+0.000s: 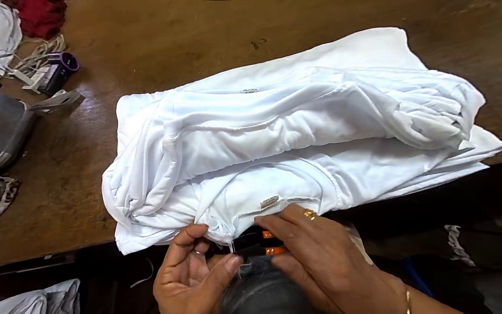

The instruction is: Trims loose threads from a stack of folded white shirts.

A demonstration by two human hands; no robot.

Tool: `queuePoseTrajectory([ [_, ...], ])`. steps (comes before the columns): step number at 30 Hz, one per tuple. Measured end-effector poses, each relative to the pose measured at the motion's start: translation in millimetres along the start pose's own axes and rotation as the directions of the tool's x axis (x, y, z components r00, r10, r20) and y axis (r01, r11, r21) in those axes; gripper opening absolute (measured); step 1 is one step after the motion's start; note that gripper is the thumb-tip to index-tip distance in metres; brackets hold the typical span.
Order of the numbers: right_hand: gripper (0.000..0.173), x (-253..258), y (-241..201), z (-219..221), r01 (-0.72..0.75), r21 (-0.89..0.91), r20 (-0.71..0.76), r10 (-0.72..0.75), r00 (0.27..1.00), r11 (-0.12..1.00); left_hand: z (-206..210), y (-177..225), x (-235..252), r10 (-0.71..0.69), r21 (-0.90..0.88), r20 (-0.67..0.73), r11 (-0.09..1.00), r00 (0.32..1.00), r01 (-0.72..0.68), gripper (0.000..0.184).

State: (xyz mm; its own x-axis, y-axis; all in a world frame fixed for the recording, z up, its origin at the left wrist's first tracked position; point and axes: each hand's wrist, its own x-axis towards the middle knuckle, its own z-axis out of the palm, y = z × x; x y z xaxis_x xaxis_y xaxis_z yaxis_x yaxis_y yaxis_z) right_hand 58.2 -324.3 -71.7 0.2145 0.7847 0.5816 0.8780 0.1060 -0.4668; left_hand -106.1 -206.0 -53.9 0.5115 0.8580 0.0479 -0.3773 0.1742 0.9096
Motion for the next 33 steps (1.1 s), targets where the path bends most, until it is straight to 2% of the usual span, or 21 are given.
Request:
queuePoseTrajectory([
  [3, 0.036, -7.9, 7.8, 1.1, 0.022, -0.137, -0.083, -0.034, 0.996, 0.990, 4.9, 6.0, -3.2, -0.061, -0.043, -0.024, 0.997, 0.998, 0.060, 0.056],
  [16, 0.026, 8.3, 0.1, 13.8, 0.132, -0.162, -0.122, -0.153, 0.981, 0.978, 5.3, 11.1, -8.6, -0.193, -0.134, -0.059, 0.974, 0.979, 0.184, 0.065],
  [19, 0.027, 8.6, 3.9, 12.7, 0.089, -0.052, -0.095, -0.094, 0.991, 0.995, 3.2, 10.5, -8.7, -0.193, -0.122, -0.035, 0.975, 0.981, 0.187, 0.066],
  [21, 0.033, 11.6, 8.2, 7.5, -0.003, 0.179, -0.068, 0.016, 0.998, 0.984, 3.6, 12.0, -9.5, -0.164, -0.081, -0.008, 0.983, 0.987, 0.162, 0.064],
  [23, 0.041, 17.7, 8.9, 1.2, -0.095, 0.411, -0.030, 0.117, 0.993, 0.907, 3.9, 12.2, -10.2, -0.119, -0.051, 0.018, 0.991, 0.993, 0.120, 0.062],
  [25, 0.039, 25.1, 5.5, 1.5, -0.136, 0.513, -0.002, 0.159, 0.987, 0.847, 3.6, 11.6, -10.5, -0.085, -0.023, 0.044, 0.996, 0.995, 0.086, 0.062],
  [27, 0.034, 33.0, 0.8, 6.7, -0.126, 0.530, 0.000, 0.149, 0.989, 0.839, 3.2, 10.9, -9.6, -0.058, -0.011, 0.078, 0.998, 0.995, 0.059, 0.058],
  [30, 0.010, 42.8, -3.9, 16.9, -0.024, 0.500, -0.043, 0.052, 0.998, 0.866, -1.2, 9.7, -8.5, -0.046, -0.045, 0.094, 0.998, 0.995, 0.050, 0.041],
  [33, 0.013, 44.1, -6.0, 16.6, 0.111, 0.336, -0.055, -0.098, 0.994, 0.935, -2.8, 5.0, -6.2, -0.073, -0.086, -0.028, 0.994, 0.997, 0.071, 0.029],
])
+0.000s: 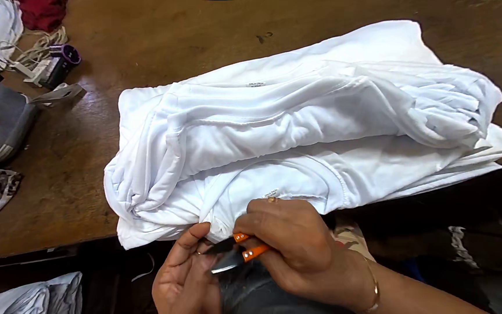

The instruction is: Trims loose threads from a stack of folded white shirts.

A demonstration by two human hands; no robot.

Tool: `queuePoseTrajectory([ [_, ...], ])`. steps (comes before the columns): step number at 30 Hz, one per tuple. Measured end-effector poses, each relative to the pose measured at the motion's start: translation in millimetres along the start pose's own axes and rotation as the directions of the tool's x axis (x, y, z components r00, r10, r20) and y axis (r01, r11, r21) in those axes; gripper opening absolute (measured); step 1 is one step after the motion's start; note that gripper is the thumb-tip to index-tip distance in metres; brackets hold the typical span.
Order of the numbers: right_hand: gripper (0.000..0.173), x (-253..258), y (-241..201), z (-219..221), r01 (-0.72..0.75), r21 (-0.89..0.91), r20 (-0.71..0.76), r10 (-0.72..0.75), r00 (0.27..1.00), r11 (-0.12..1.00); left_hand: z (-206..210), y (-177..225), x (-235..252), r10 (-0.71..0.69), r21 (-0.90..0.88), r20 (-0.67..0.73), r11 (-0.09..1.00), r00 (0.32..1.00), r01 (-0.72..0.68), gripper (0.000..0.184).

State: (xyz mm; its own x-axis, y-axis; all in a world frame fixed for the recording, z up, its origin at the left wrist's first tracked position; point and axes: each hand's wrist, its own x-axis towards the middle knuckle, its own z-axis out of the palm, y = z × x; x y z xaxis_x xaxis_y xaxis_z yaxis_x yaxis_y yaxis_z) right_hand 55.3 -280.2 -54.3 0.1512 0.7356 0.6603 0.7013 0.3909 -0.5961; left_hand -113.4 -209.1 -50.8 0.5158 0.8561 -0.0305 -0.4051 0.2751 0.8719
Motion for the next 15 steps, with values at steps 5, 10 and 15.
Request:
queuePoseTrajectory([
  [5, 0.016, -12.3, -12.0, 2.6, 0.171, -0.180, 0.083, -0.158, 0.984, 0.969, 6.4, -6.3, 6.4, -0.001, 0.049, -0.096, 0.999, 0.995, 0.006, 0.034],
  [10, 0.019, -27.8, -9.2, 7.6, 0.200, -0.069, 0.132, -0.189, 0.973, 0.977, 3.8, -13.5, 7.8, 0.070, 0.085, -0.046, 0.994, 0.996, -0.066, 0.045],
  [15, 0.035, -43.9, -9.6, -7.5, 0.029, -0.073, 0.159, -0.017, 0.987, 0.997, 6.1, -5.7, 0.5, 0.018, 0.079, -0.045, 0.997, 0.999, -0.014, 0.051],
])
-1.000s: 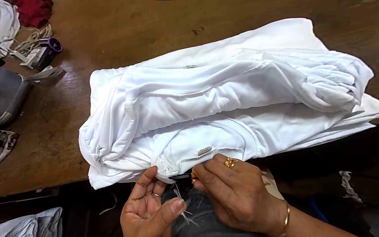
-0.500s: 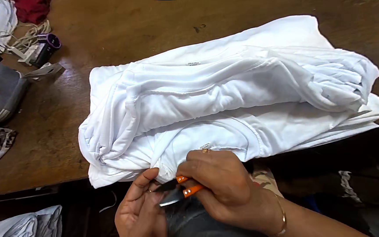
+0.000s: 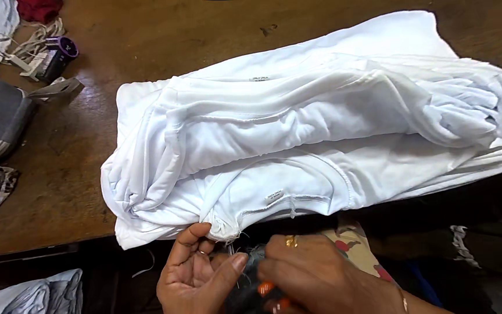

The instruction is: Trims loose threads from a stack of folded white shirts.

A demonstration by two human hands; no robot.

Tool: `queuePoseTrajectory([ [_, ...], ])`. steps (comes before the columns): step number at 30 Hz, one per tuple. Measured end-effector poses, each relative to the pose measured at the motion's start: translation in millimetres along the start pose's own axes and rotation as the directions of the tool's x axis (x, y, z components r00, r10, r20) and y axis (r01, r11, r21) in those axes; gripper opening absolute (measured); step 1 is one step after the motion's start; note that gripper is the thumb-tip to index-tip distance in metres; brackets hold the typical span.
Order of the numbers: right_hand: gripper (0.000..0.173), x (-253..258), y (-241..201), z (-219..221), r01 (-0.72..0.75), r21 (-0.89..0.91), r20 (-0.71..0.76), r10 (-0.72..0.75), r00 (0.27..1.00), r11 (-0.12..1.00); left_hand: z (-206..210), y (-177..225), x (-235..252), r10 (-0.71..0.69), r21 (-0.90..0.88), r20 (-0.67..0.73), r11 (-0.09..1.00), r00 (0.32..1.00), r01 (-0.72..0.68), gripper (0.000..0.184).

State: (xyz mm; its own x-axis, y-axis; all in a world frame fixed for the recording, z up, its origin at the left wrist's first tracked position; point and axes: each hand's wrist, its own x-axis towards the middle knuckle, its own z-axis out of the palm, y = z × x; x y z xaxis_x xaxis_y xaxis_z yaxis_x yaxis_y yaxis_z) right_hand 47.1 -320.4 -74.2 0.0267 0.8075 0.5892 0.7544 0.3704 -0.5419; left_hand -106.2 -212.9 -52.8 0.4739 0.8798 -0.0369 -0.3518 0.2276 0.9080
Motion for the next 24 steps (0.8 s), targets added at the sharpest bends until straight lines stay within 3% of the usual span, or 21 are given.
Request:
queuePoseTrajectory([
  [2, 0.054, -2.9, 2.9, -7.5, -0.157, -0.011, -0.063, 0.156, 0.986, 0.988, 0.3, 3.4, -2.2, -0.009, 0.011, 0.006, 1.000, 1.000, 0.009, 0.049],
  [6, 0.038, 4.5, 11.6, -14.3, -0.264, 0.205, -0.191, 0.303, 0.934, 0.943, -1.3, 6.8, -3.8, -0.033, -0.059, 0.033, 0.998, 0.999, 0.035, 0.034],
  [12, 0.016, 33.3, 12.1, 1.1, -0.116, 0.193, -0.181, 0.151, 0.972, 0.974, -1.2, 3.3, 0.2, -0.005, -0.066, -0.015, 0.998, 1.000, 0.004, 0.024],
  [16, 0.015, 39.5, 8.3, 4.5, 0.043, -0.051, -0.157, -0.051, 0.986, 0.998, 5.0, -0.1, 3.9, -0.010, -0.050, -0.109, 0.999, 0.994, 0.005, 0.028],
  [19, 0.018, 33.0, 4.9, 5.4, 0.138, -0.170, -0.139, -0.162, 0.977, 0.976, 5.0, 0.8, 5.6, -0.029, -0.023, -0.099, 0.999, 0.995, 0.027, 0.040],
  [22, 0.018, 26.6, 4.0, 5.2, 0.153, -0.163, -0.106, -0.172, 0.979, 0.975, 4.7, 0.2, 5.8, -0.032, -0.008, -0.081, 0.999, 0.996, 0.031, 0.045],
  [24, 0.018, 21.5, 3.5, 3.4, 0.077, -0.135, -0.086, -0.089, 0.992, 0.988, 5.1, 0.7, 5.0, -0.028, -0.022, -0.072, 0.999, 0.997, 0.026, 0.046],
])
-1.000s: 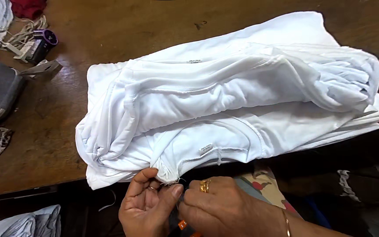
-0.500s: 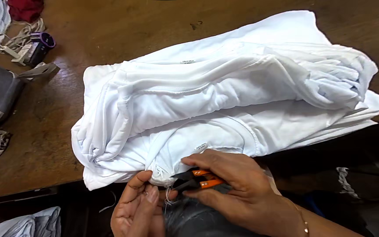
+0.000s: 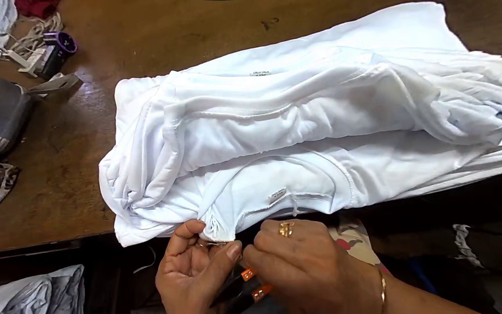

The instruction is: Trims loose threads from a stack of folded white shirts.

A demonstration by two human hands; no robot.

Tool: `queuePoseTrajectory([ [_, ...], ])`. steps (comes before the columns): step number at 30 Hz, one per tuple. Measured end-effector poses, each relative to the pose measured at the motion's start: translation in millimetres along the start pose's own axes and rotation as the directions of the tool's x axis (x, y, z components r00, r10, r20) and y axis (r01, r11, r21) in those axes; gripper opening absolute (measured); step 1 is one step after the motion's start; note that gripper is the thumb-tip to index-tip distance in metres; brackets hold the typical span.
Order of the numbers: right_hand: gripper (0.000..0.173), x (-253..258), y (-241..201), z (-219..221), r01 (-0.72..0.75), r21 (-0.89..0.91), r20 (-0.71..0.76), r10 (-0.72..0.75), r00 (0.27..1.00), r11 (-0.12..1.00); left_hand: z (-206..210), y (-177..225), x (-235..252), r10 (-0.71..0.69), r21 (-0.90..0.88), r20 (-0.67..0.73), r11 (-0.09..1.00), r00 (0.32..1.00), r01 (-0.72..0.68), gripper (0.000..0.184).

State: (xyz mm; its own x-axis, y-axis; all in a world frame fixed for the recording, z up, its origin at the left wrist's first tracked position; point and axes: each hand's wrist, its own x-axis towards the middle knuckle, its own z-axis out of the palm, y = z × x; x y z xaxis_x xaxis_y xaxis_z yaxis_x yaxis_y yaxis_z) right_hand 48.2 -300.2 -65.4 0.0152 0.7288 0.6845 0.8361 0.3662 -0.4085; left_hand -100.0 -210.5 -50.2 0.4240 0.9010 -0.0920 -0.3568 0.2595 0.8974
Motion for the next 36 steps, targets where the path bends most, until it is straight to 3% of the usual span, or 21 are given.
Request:
queuePoseTrajectory([
  [4, 0.044, -15.4, 9.6, -9.4, -0.163, -0.098, -0.026, 0.161, 0.987, 0.982, -1.7, 3.8, -3.8, 0.006, 0.006, 0.008, 1.000, 1.000, -0.006, 0.050],
  [10, 0.035, -25.9, 16.2, -9.8, -0.114, -0.215, -0.127, 0.087, 0.988, 0.970, 1.3, 9.2, -6.4, -0.043, -0.039, 0.024, 0.998, 0.999, 0.044, 0.051],
  [21, 0.026, -10.5, 15.4, -5.0, -0.064, -0.222, -0.125, 0.037, 0.991, 0.973, 2.1, 8.5, -7.8, -0.083, -0.036, -0.011, 0.996, 0.996, 0.083, 0.054],
  [23, 0.028, -9.0, 17.9, -6.5, -0.105, -0.166, -0.108, 0.088, 0.990, 0.980, 2.3, 8.7, -8.7, -0.074, -0.016, 0.004, 0.997, 0.997, 0.074, 0.054],
  [28, 0.039, -1.7, 18.5, -12.9, -0.238, 0.264, -0.095, 0.271, 0.958, 0.935, -1.8, 8.1, -12.3, -0.050, -0.047, 0.071, 0.997, 0.996, 0.053, 0.032],
  [36, 0.016, 17.6, 9.4, 1.6, 0.002, 0.032, -0.126, 0.002, 0.992, 0.999, 0.5, 6.8, -10.8, -0.060, -0.093, -0.009, 0.994, 0.998, 0.059, 0.021],
])
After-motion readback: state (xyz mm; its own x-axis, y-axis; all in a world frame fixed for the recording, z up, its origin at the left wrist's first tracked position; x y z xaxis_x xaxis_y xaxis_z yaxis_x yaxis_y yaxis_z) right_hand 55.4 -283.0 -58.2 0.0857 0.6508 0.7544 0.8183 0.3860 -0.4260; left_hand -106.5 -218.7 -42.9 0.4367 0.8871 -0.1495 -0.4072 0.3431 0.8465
